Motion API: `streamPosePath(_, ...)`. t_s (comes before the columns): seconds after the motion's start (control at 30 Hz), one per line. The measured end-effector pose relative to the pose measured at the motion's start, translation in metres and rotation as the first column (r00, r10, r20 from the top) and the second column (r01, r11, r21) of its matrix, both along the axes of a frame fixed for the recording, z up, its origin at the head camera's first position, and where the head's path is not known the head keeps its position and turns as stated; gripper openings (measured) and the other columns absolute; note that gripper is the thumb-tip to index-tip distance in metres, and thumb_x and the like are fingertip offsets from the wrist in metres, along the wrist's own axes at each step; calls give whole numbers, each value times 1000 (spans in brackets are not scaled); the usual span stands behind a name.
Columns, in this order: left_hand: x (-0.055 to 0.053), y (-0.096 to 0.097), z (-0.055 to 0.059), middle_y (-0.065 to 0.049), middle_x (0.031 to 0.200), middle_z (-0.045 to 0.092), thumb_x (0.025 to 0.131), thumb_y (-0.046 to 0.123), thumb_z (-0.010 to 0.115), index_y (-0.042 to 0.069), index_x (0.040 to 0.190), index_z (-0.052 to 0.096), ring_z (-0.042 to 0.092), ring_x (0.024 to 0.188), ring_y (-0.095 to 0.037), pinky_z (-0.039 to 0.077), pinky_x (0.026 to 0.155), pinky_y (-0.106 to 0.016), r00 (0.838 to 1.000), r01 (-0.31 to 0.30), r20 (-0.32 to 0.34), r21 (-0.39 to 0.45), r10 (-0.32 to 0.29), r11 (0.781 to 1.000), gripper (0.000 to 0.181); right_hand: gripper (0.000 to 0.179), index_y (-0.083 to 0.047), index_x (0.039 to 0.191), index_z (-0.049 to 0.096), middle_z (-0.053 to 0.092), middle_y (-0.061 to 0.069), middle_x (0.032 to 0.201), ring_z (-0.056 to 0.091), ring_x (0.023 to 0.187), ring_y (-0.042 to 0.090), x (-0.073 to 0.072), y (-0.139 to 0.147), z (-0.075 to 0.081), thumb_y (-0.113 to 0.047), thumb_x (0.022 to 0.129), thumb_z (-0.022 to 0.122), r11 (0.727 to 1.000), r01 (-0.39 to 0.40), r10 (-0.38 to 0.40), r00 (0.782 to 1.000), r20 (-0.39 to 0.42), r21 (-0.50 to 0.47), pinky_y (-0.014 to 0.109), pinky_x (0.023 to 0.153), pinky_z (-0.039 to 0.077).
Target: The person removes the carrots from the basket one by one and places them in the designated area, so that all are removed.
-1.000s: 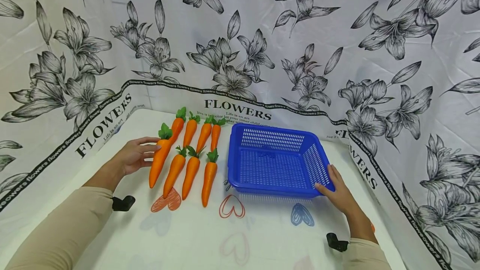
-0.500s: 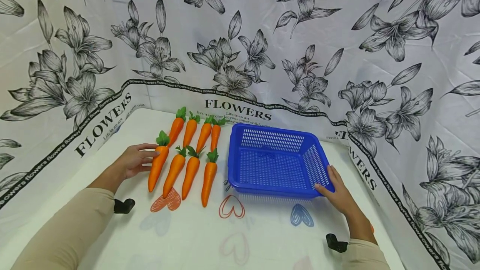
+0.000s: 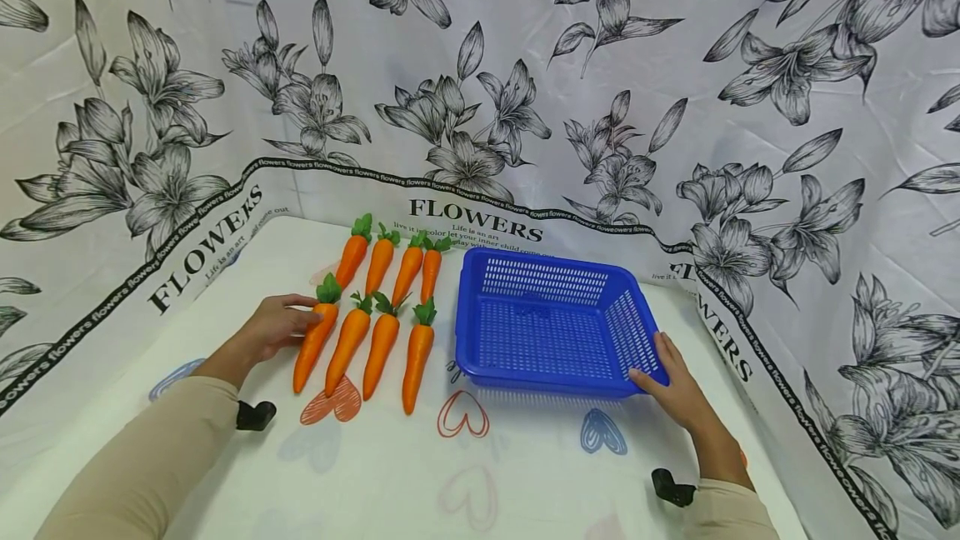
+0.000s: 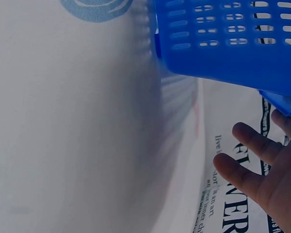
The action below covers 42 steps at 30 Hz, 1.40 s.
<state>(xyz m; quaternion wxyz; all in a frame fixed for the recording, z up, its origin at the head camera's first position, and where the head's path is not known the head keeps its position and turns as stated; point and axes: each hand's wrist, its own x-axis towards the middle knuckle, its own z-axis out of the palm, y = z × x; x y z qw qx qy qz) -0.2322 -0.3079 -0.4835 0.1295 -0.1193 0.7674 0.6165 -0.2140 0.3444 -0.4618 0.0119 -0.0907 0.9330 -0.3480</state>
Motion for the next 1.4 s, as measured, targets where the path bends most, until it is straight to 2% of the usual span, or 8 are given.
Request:
streamPosePath(0.3, -4, 3, -6, -27, 130, 50, 95, 24, 62, -5, 142, 41, 59, 96, -28, 55, 79, -35, 999, -43, -2, -119, 43, 992, 58, 95, -4, 154, 1, -4, 24, 157, 2, 137, 54, -1, 0, 1, -40, 91, 62, 1000, 0, 0, 1000, 0, 3, 73, 101, 11)
streamPosePath(0.63, -5, 5, -3, -28, 132, 47, 96, 24, 60, -4, 143, 39, 57, 101, -33, 55, 79, -35, 997, -74, 20, -147, 77, 986, 58, 95, -5, 154, 1, -4, 25, 156, 3, 137, 54, -1, 1, 0, -40, 91, 62, 1000, 6, -6, 1000, 6, 4, 73, 101, 11)
streamPosePath(1.1, -6, 5, 0, -29, 137, 42, 96, 23, 59, -4, 145, 36, 50, 112, -40, 52, 87, -40, 996, -71, 35, -159, 78, 985, 60, 91, -6, 154, 1, -3, 24, 157, 1, 139, 51, -1, 7, -1, -40, 94, 59, 1000, 13, -14, 1000, -24, -8, 72, 102, 9)
streamPosePath(1.33, -5, 3, -2, -29, 135, 44, 95, 22, 60, -3, 144, 38, 53, 107, -37, 53, 85, -40, 997, -70, 14, -157, 73, 985, 60, 88, -8, 155, 3, -2, 21, 158, 1, 140, 47, 0, 10, 5, -40, 94, 59, 1000, 26, -26, 998, -55, -3, 71, 103, 9)
streamPosePath(1.4, -5, 3, -1, -29, 133, 46, 94, 22, 60, -4, 143, 38, 55, 103, -36, 53, 84, -39, 998, -67, -1, -156, 67, 986, 60, 88, -9, 155, 3, -2, 21, 158, 6, 139, 49, 1, 11, 8, -41, 94, 58, 999, 39, -39, 998, -52, 2, 72, 102, 11)
